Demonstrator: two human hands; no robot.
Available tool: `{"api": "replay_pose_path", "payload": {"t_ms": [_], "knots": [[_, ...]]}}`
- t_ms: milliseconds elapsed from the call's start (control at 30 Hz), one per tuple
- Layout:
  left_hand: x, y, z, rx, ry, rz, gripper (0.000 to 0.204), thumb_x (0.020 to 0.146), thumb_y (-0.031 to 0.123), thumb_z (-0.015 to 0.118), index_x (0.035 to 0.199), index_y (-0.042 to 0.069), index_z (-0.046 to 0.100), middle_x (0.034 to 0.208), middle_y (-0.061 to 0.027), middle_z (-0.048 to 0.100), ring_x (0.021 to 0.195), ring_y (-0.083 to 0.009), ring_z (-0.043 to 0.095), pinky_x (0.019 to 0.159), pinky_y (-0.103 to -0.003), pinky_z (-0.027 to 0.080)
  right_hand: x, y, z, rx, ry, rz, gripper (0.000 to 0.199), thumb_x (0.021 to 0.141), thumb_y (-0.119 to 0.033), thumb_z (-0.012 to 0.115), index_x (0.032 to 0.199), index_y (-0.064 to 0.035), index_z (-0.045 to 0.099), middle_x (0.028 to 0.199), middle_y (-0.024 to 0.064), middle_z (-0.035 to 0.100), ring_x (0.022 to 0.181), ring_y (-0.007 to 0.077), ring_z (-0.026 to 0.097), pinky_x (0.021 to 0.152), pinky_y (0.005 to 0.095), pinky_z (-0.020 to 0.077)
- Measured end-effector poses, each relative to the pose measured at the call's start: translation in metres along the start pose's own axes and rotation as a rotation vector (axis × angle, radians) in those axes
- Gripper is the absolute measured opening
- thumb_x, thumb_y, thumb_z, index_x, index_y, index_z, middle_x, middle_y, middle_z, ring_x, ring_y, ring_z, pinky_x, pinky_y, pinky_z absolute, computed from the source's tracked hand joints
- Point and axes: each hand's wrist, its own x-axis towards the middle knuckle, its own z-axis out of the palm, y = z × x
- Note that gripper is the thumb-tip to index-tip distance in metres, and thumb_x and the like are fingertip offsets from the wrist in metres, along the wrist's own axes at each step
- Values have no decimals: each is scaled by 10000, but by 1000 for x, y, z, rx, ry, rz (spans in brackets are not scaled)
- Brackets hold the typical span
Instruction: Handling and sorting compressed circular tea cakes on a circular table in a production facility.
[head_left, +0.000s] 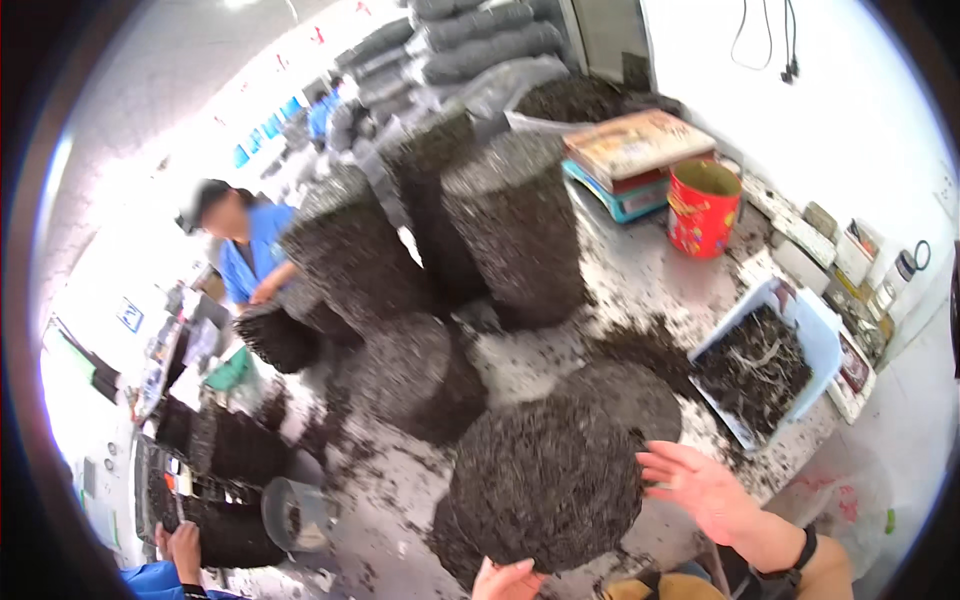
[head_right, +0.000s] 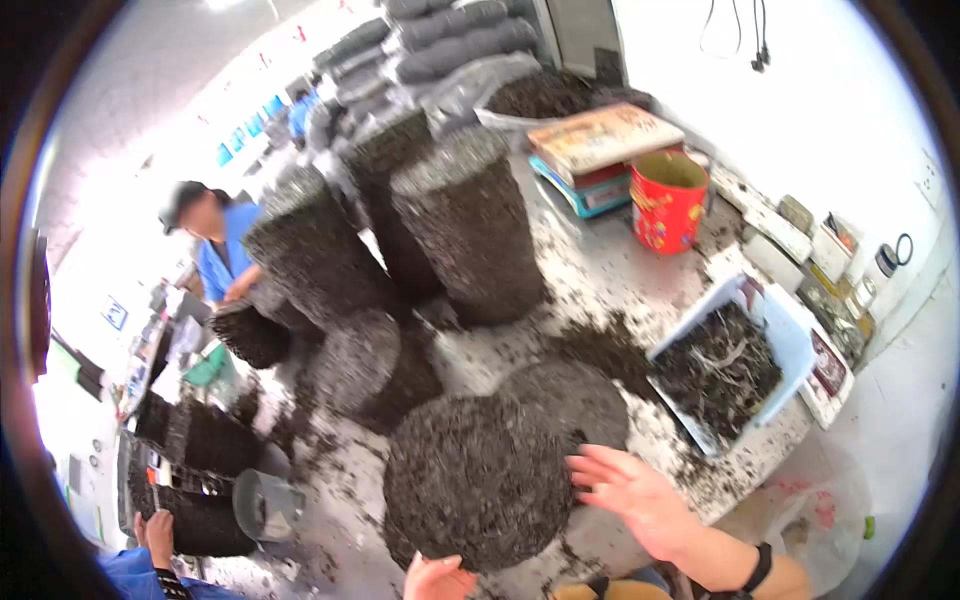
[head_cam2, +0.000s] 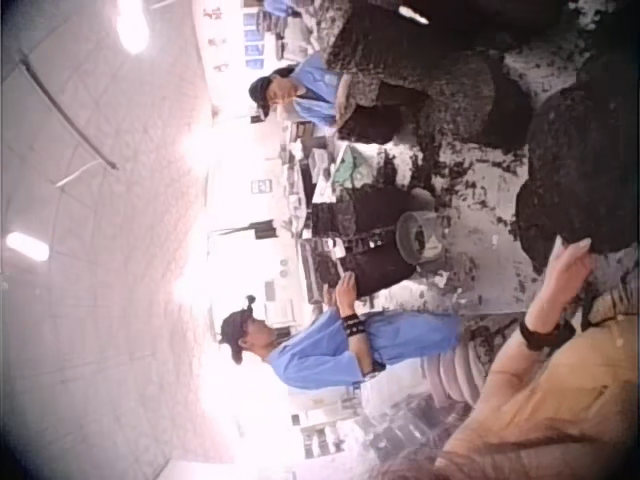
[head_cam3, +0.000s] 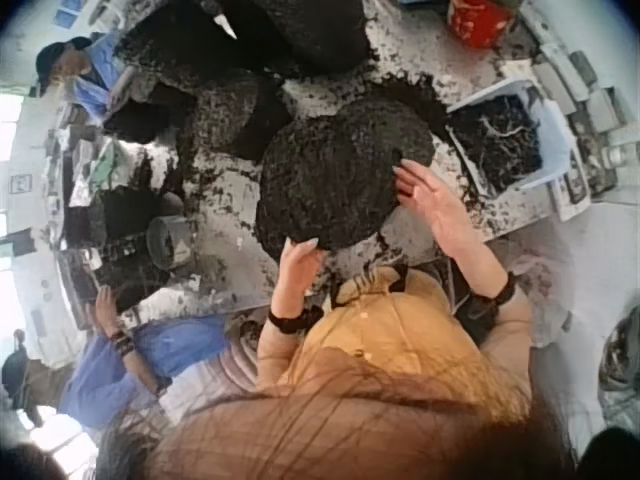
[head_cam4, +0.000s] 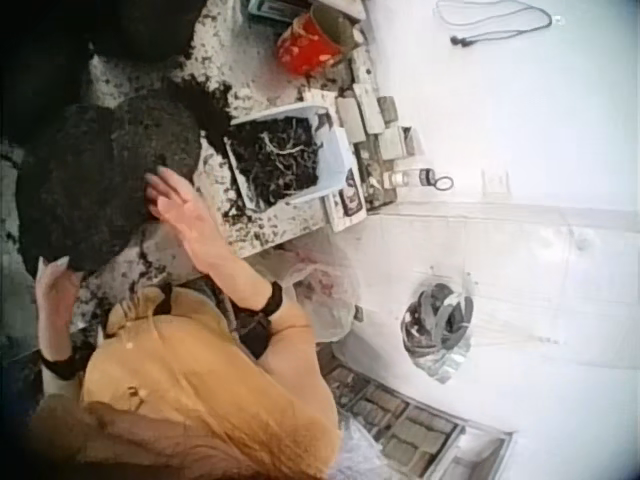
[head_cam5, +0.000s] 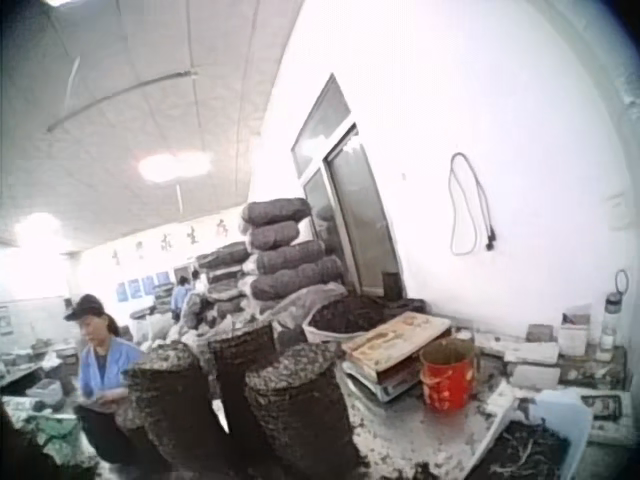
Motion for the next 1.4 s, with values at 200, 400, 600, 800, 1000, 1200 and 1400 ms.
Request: {"api": "replay_pose_path", "payload": {"t_ms": [200,400,600,800,1000,1200,1400], "knots": [[12,-21,-9,-1,-611,37,802,945,122,566,1529,184,21,1541,-174,192,1427,-332,211,1139,-483,266,-1,-7,-19,-88,99,-104,387,906,-81,617,1263,36,527,1113,67,622,941,98,560,845,266,459],[22,-38,-36,195,-479,-67,747,972,206,538,1528,156,43,1569,-161,78,1441,-329,157,1164,-482,215,-6,-25,-33,-1364,36,-894,323,848,-114,643,1167,-70,619,1235,78,618,1175,204,562,1071,442,349],[42,-58,-29,298,-299,-216,783,955,187,570,1526,134,38,1577,-137,21,1449,-310,123,1171,-443,214,-1,8,-52,-1639,-75,-804,400,814,-163,669,1209,-136,612,1290,27,579,1252,215,499,1137,529,198],[79,-102,-50,135,-83,-295,861,803,-82,569,1492,97,86,1524,-145,206,1417,-279,220,1131,-430,218,11,0,-44,-1674,35,-852,392,814,-199,695,1189,-119,617,1254,45,595,1192,229,543,1100,489,297],[42,-73,12,1044,-241,700,1009,660,15,674,1503,84,125,1546,-235,76,1441,-346,138,1149,-497,141,40,-18,-61,-1461,151,-830,111,787,-139,716,883,-92,687,828,45,652,759,235,622,689,350,499],[49,-91,64,1980,-691,942,720,807,253,675,1415,16,371,1506,-206,282,1401,-361,255,1121,-553,177,51,-20,-75,-1551,182,-488,138,828,-266,652,834,-146,720,781,34,680,757,231,654,654,348,516],[60,-123,46,2264,-621,912,840,717,373,737,1430,94,391,1521,-146,295,1434,-259,225,1132,-535,146,65,-27,-73,-1719,44,-288,153,788,-269,646,806,-137,721,722,67,683,740,270,673,650,393,521]]}}
